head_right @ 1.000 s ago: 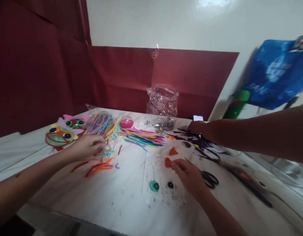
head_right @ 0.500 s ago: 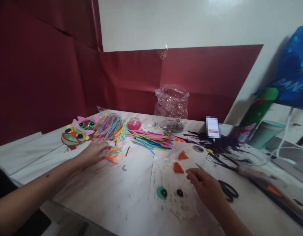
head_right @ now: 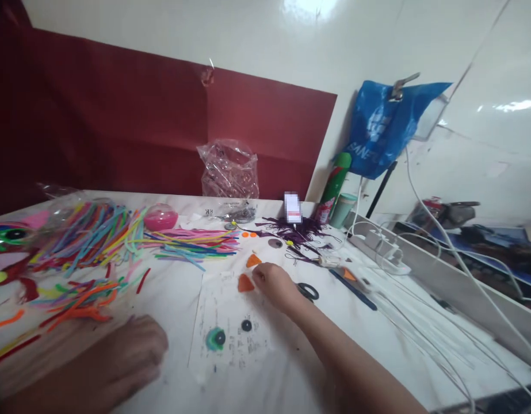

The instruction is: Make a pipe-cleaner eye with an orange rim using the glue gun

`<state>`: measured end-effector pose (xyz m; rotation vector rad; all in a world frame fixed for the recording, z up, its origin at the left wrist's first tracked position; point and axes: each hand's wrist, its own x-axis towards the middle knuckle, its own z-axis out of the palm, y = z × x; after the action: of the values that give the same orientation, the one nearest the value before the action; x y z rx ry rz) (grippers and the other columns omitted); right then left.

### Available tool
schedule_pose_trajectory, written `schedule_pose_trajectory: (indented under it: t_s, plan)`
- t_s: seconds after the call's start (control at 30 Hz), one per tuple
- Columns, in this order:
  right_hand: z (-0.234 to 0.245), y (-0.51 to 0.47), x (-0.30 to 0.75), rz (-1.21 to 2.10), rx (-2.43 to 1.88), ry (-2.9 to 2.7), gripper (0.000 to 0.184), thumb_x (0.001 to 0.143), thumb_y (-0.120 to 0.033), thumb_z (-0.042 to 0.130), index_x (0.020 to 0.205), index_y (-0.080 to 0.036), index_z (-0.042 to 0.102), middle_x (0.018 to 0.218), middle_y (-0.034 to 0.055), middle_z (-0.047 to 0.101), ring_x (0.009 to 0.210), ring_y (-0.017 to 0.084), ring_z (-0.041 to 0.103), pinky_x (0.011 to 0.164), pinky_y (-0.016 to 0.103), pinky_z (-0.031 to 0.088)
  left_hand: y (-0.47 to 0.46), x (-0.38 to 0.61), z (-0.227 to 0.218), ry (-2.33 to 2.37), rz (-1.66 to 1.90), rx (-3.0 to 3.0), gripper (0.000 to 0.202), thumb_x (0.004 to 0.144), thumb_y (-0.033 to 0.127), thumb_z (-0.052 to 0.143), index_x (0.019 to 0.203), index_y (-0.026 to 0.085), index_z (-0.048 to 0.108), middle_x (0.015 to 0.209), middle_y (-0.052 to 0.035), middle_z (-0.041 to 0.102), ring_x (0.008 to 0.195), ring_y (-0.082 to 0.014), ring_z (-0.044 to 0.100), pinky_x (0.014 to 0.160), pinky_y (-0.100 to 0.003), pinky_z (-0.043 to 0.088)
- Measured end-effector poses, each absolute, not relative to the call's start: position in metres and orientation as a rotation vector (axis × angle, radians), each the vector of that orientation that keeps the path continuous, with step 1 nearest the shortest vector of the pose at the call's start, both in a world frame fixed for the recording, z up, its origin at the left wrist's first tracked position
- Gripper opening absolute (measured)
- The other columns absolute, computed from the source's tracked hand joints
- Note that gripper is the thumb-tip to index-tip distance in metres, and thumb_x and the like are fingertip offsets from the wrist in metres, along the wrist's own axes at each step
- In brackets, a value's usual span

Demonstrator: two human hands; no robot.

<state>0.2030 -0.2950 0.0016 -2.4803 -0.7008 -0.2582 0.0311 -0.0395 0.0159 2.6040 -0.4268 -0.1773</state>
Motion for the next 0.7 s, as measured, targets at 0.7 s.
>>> schedule_pose_trajectory:
  t_s: [0.7]
  plan:
    - [0.016, -0.301, 0.179, 0.467, -2.379, -1.407, 0.012, 0.072, -0.01, 0.058, 0.079, -0.017, 0.064, 0.085, 0.0035, 0.065, 0.069, 0.013, 0.056, 0.059, 0.02, 0.038, -0.094, 0.085, -0.014, -0.704, -0.045, 2.642, 0.027, 0.079, 0.022, 0.06, 0.106, 0.019, 0.057, 0.11, -0.0082, 0.06, 0.099, -0.0259, 0.051, 0.087, -0.04, 0.04]
